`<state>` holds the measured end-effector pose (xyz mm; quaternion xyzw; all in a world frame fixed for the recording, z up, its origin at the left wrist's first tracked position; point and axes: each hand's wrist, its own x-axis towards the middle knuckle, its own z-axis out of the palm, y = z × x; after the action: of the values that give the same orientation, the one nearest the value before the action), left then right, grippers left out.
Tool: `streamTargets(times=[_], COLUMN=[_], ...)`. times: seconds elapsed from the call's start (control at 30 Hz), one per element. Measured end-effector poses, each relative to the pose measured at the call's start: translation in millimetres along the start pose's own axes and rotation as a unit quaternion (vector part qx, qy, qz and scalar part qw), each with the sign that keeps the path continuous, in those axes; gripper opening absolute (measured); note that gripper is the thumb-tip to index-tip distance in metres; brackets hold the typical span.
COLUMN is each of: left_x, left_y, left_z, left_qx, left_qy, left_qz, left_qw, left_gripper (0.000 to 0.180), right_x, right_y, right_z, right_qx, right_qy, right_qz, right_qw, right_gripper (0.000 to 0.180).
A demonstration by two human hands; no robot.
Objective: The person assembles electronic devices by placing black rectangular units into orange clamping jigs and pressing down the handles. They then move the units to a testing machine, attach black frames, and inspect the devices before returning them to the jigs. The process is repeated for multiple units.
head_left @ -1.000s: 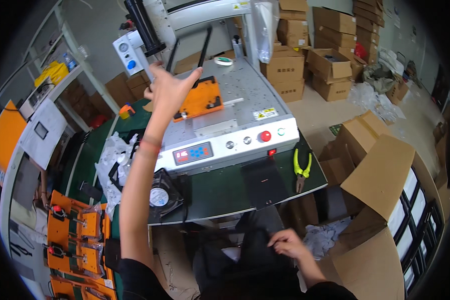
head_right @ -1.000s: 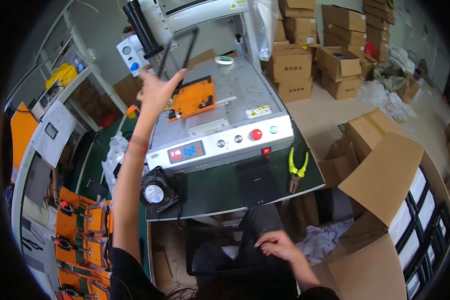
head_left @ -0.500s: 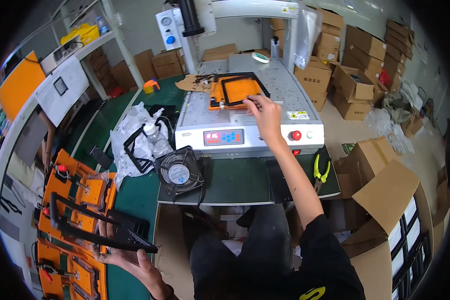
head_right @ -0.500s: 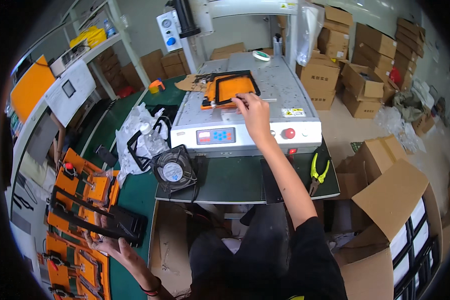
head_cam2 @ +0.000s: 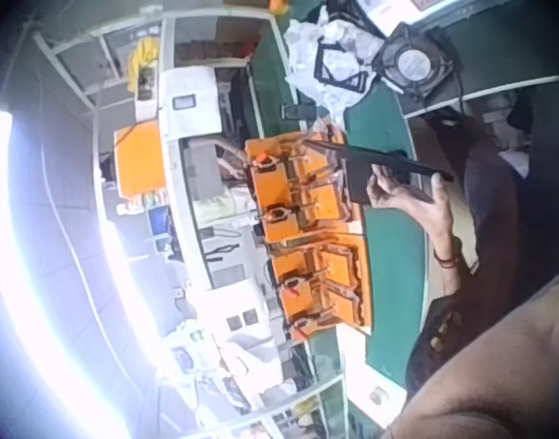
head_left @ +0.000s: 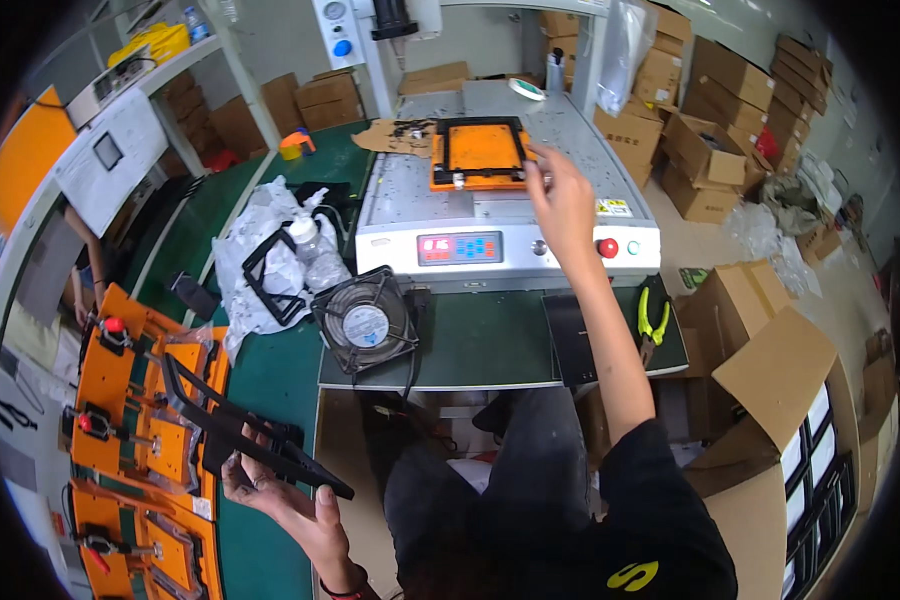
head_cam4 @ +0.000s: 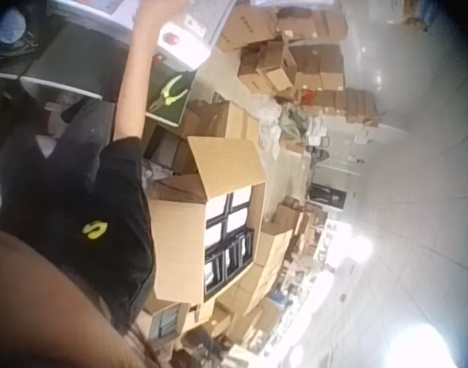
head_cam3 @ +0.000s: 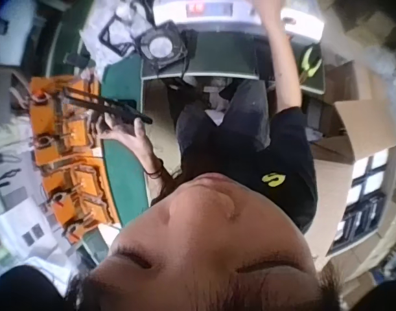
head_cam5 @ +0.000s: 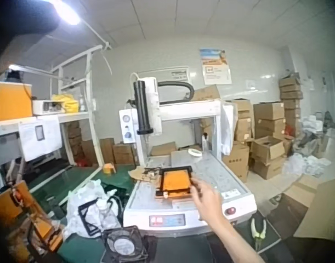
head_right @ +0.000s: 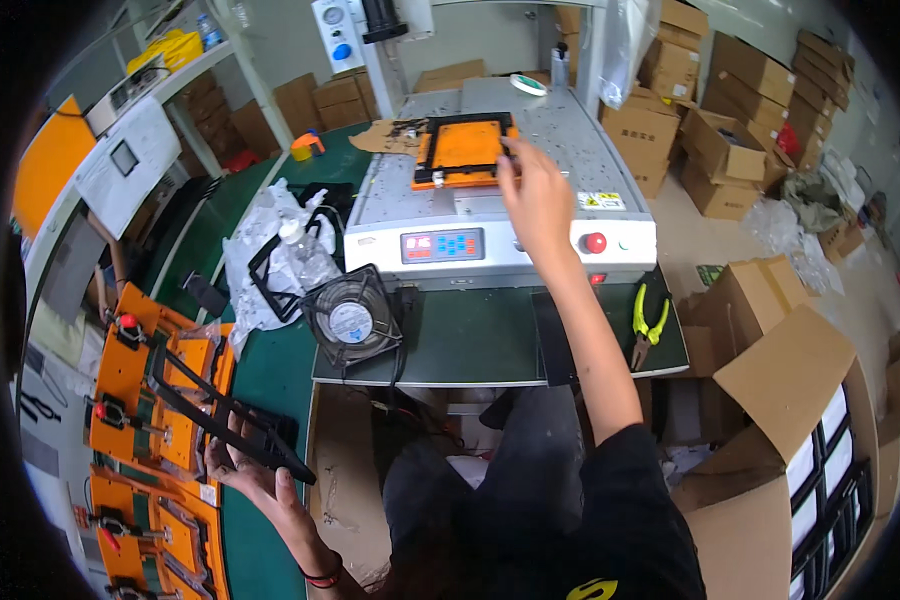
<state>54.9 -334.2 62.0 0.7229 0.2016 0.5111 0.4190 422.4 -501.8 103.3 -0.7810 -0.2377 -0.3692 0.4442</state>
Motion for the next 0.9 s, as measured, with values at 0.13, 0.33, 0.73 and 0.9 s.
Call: streamTargets(times=[0.13,0.33,0.73,0.9], left_x=[-9.0,-17.3,-39.6,-42.7], left_y=[-5.2,4.4,13.7,21.1], left_z=[17.2,65.2,84.4,83.9], left_qx=[-0.011,-0.129,-0.119,-0.108], left_qy=[-0.03,-0.173,-0.253,-0.283], left_qz=[-0.031,-0.075,-0.062,-0.03], left_qw=[0.999,0.974,0.958,0.953], left_gripper=[0.102,0.097,0.096,0.099], right_x=[-77.9,-130.2,-110.5,-97.9], right_y=[43.9,73.3,70.1,14.5], right_z=[-69.9,-103.4,-110.2,-135.4], right_qx=[-0.207,-0.196,-0.348,-0.177], right_qy=[0.039,-0.021,-0.069,-0.094], right_qz=[0.075,0.022,-0.07,0.019], right_qw=[0.975,0.98,0.932,0.979], right_gripper=[0.037,0.058,0.066,0.078])
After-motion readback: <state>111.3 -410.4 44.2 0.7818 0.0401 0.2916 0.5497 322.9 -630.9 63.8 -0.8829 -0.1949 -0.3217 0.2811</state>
